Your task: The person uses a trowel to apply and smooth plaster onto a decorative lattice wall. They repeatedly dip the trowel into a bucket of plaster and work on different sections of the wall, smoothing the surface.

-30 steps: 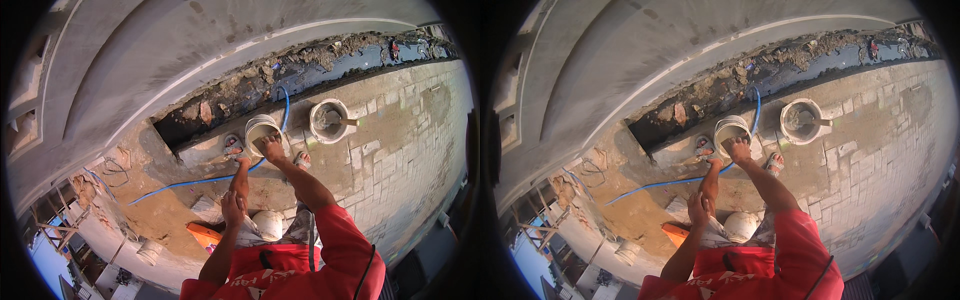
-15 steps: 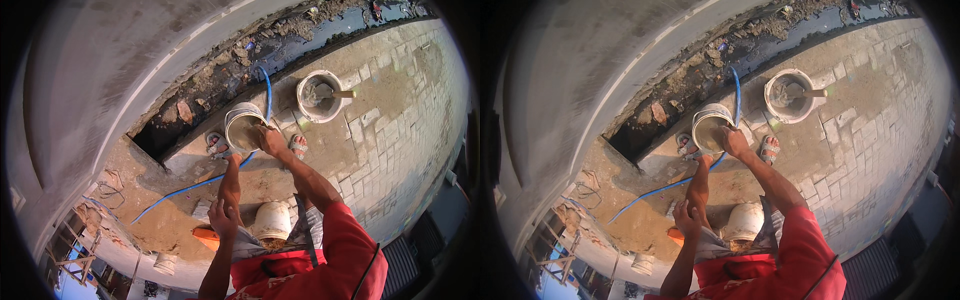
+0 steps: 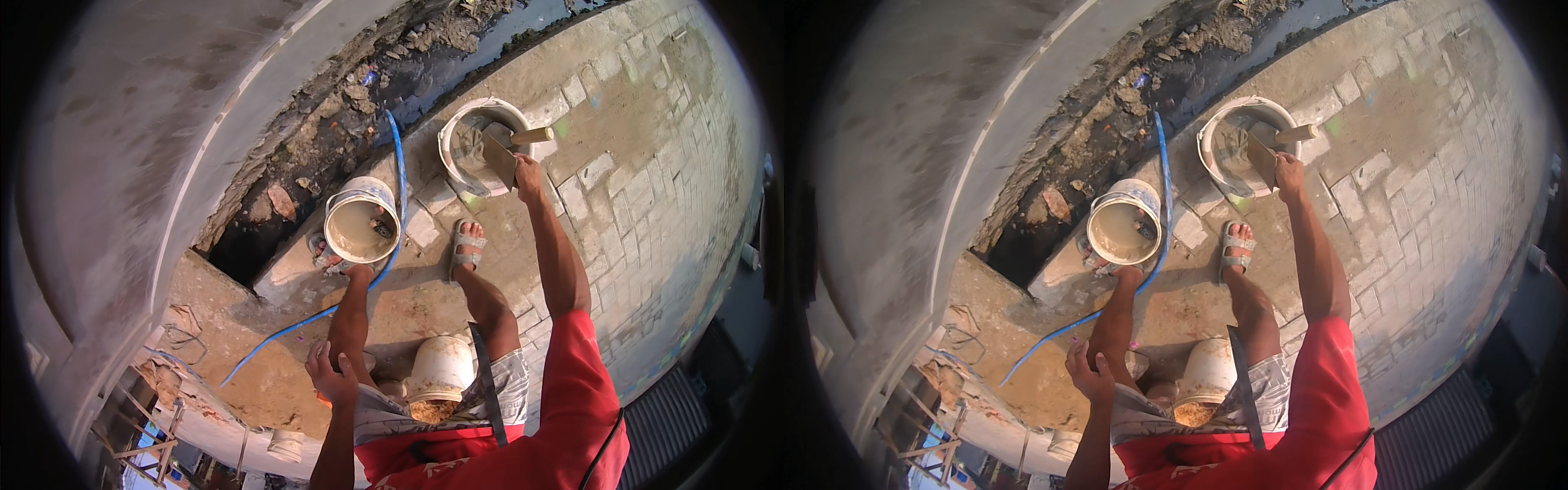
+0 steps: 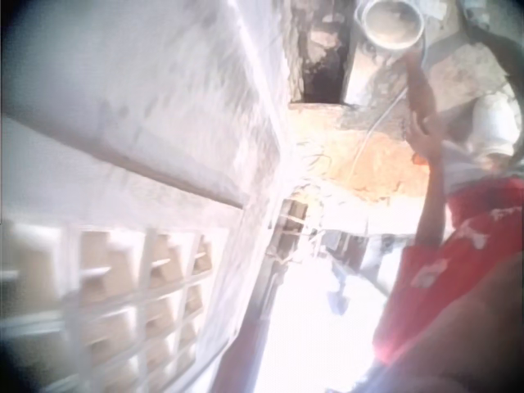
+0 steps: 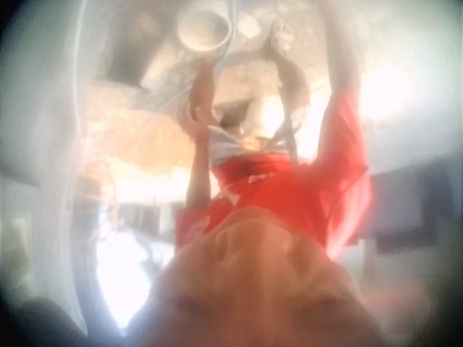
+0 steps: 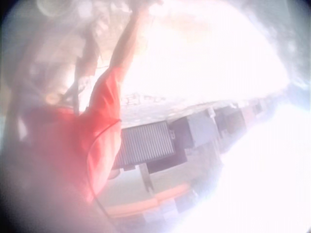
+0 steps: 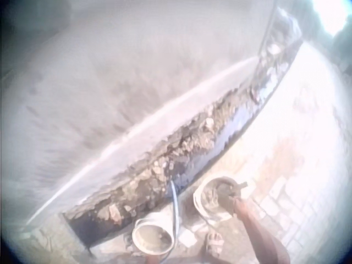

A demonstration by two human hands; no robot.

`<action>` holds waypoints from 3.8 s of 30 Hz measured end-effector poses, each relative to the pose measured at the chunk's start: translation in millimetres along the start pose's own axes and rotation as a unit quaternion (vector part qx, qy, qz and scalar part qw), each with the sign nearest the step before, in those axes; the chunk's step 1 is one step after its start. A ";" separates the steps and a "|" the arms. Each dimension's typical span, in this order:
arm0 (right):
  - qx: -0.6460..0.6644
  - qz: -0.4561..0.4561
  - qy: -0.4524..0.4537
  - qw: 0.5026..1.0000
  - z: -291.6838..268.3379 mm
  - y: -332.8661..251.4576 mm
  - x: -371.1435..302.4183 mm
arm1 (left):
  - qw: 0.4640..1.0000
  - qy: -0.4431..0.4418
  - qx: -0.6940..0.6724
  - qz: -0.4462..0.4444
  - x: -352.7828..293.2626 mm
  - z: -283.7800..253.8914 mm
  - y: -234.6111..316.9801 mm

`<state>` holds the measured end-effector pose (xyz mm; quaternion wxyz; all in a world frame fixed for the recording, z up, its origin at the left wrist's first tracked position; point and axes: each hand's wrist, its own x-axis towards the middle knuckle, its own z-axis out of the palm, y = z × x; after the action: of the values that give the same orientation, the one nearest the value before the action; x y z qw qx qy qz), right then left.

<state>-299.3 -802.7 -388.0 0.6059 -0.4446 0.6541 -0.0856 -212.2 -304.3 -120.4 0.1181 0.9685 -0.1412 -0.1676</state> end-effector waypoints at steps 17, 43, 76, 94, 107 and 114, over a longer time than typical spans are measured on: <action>-0.003 -0.010 -0.009 1.000 60.9 33.1 85.6 | 0.999 0.023 0.041 0.006 11.1 7.3 15.4; 0.060 0.060 -0.129 0.988 58.3 25.4 55.0 | 0.998 0.032 0.051 0.031 22.9 9.0 22.4; 0.201 -0.284 -0.619 0.704 157.4 -416.6 -553.2 | 0.947 0.102 -0.298 -0.068 24.0 -143.8 -52.0; -0.153 -0.781 0.002 0.606 375.0 -521.1 -688.9 | 0.940 0.037 -0.261 -0.217 62.8 -240.3 -365.7; -0.214 -0.753 -0.008 0.622 373.6 -505.5 -670.2 | 0.848 -0.098 -0.414 -0.316 67.5 -241.0 -340.8; 0.037 -0.627 -0.094 0.772 353.8 -522.5 -690.4 | 0.833 -0.036 -0.524 -0.171 107.5 -249.9 -381.2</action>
<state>168.4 -486.8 357.9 0.4922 -0.7396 0.1660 -0.4280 63.6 62.7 -28.1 0.5723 0.7635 0.1316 -0.2689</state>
